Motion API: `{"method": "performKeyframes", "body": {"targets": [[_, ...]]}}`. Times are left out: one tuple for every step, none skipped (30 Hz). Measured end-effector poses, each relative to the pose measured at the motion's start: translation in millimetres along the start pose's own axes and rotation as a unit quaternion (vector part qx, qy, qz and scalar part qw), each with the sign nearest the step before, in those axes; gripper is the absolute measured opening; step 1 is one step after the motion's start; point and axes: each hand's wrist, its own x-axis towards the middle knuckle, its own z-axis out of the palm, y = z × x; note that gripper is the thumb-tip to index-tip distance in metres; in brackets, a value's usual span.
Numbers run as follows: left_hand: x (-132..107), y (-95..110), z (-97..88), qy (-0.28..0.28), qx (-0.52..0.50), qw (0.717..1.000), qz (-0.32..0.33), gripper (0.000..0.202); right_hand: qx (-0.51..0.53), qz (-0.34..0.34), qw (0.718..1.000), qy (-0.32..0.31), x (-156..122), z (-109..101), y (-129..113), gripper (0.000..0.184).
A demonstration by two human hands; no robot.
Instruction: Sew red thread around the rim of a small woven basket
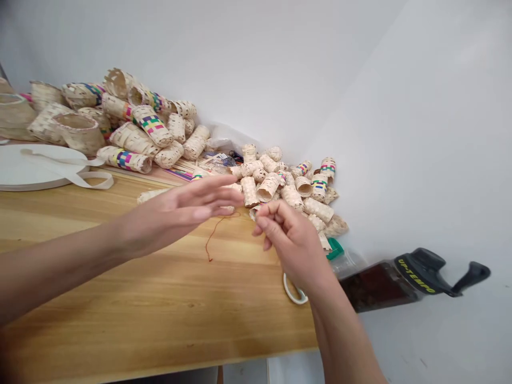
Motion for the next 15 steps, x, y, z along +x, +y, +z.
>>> {"method": "performKeyframes", "body": {"targets": [[13.4, -4.1, 8.2, -0.017, -0.041, 0.999, 0.009, 0.049, 0.026, -0.018, 0.999, 0.008, 5.3, -2.4, -12.5, 0.011], [26.2, -8.2, 16.3, -0.039, -0.075, 0.996, 0.022, 0.048, 0.039, -0.035, 0.999, 0.014, 9.9, -3.9, -21.9, 0.016], [37.4, -11.8, 23.7, -0.065, -0.095, 0.993, 0.031, 0.046, 0.043, -0.048, 0.998, 0.019, 13.3, -5.1, -28.5, 0.021], [46.3, -14.4, 29.9, -0.088, -0.110, 0.989, 0.043, 0.043, 0.045, -0.057, 0.997, 0.023, 15.4, -6.7, -32.3, 0.023], [52.4, -15.6, 34.1, -0.105, -0.117, 0.987, 0.043, 0.041, 0.047, -0.060, 0.997, 0.022, 16.1, -9.0, -33.8, 0.021], [55.5, -15.6, 36.1, -0.117, -0.117, 0.986, 0.033, 0.041, 0.050, -0.059, 0.997, 0.020, 15.6, -12.1, -33.5, 0.017], [55.9, -14.5, 35.8, -0.122, -0.108, 0.987, 0.013, 0.043, 0.054, -0.054, 0.997, 0.018, 14.1, -15.9, -31.9, 0.013], [54.0, -12.7, 33.4, -0.128, -0.090, 0.988, -0.017, 0.044, 0.061, -0.048, 0.997, 0.019, 12.1, -20.1, -29.6, 0.010], [50.3, -10.7, 28.9, -0.135, -0.064, 0.988, -0.048, 0.044, 0.076, -0.044, 0.996, 0.026, 10.0, -24.6, -27.0, 0.008], [45.3, -8.8, 22.8, -0.138, -0.036, 0.987, -0.076, 0.041, 0.100, -0.040, 0.993, 0.041, 8.0, -29.2, -24.2, 0.008], [39.5, -7.3, 15.4, -0.138, -0.008, 0.986, -0.099, 0.035, 0.134, -0.036, 0.988, 0.063, 6.5, -33.9, -21.6, 0.009], [33.1, -6.2, 6.8, -0.130, 0.015, 0.985, -0.113, 0.030, 0.175, -0.030, 0.980, 0.090, 5.5, -38.6, -19.0, 0.012], [26.2, -5.7, -2.9, -0.113, 0.032, 0.985, -0.123, 0.029, 0.219, -0.025, 0.968, 0.120, 5.0, -43.6, -16.6, 0.015], [18.9, -5.4, -13.7, -0.092, 0.047, 0.986, -0.130, 0.029, 0.261, -0.020, 0.953, 0.151, 4.8, -48.8, -14.1, 0.017], [11.1, -5.2, -25.5, -0.070, 0.067, 0.986, -0.138, 0.030, 0.296, -0.013, 0.937, 0.183, 4.8, -54.3, -11.3, 0.018]]}}
